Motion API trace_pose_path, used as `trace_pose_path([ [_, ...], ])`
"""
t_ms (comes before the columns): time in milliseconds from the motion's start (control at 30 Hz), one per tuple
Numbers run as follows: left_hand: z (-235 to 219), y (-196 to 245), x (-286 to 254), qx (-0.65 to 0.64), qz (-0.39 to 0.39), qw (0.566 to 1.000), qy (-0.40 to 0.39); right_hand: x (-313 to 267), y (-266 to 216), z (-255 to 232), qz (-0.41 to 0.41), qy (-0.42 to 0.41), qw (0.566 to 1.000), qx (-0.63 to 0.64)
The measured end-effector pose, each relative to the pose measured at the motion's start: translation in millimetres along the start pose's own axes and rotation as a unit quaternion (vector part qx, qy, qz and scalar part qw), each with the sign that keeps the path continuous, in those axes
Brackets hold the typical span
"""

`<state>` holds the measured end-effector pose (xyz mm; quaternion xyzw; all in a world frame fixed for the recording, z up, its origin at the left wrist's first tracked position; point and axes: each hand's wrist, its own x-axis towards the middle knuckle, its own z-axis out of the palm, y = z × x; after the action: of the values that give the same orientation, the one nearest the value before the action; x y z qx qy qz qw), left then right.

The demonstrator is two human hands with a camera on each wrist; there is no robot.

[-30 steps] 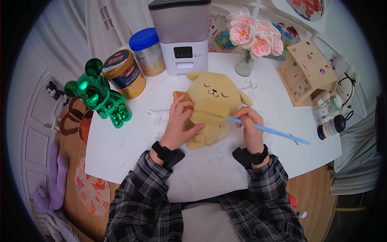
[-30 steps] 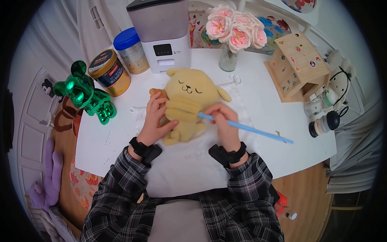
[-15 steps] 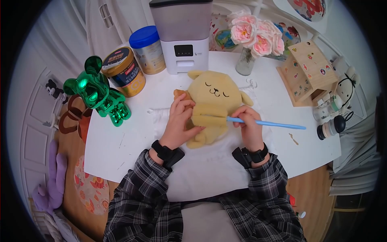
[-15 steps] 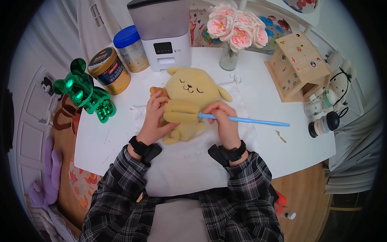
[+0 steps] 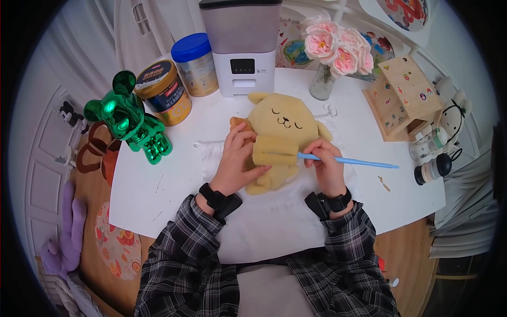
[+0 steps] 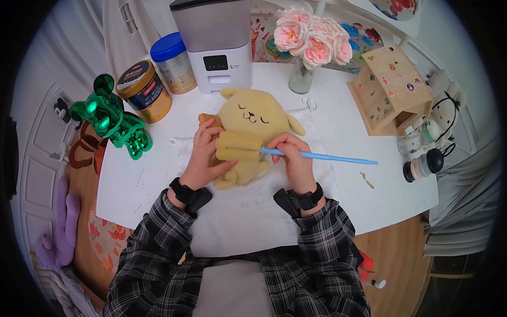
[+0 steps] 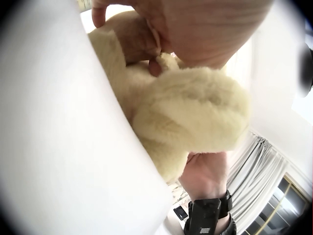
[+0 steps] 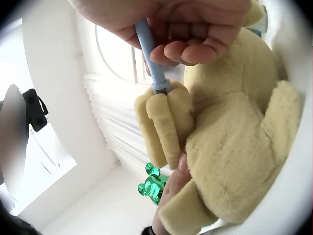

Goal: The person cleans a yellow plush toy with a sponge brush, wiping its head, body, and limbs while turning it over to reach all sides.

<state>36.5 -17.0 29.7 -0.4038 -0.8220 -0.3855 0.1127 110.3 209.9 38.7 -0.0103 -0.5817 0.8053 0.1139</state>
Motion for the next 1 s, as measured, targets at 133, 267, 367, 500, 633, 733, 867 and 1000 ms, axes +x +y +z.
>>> trace_pose_path([
  [133, 2, -6, -1, 0.015, 0.014, 1.0, -0.016, 0, 1, -15, 0.001, -0.076, 0.997, 0.004],
  [267, 3, -3, -1, 0.008, 0.019, 1.0, 0.011, 0, -4, -6, -0.029, 0.017, 0.998, 0.049],
  [367, 2, -2, -1, 0.006, 0.016, 1.0, 0.013, 2, -5, 3, -0.015, 0.045, 0.998, 0.031],
  [500, 2, -4, 0, 0.015, 0.017, 1.0, -0.003, 2, 2, -15, 0.004, -0.049, 0.999, 0.012],
  [633, 3, -2, 0, 0.001, 0.016, 1.0, 0.01, 0, -3, -12, -0.028, -0.019, 0.998, 0.05],
  [733, 2, -2, -1, 0.003, 0.013, 1.0, 0.007, 3, -9, 8, -0.031, 0.083, 0.995, 0.038],
  [867, 2, -1, 0, 0.007, 0.015, 1.0, 0.008, 3, 0, -6, 0.015, -0.025, 1.0, 0.008],
  [1000, 1, -2, 0, 0.011, 0.014, 1.0, -0.002, 1, 0, -15, -0.002, -0.059, 0.998, 0.038],
])
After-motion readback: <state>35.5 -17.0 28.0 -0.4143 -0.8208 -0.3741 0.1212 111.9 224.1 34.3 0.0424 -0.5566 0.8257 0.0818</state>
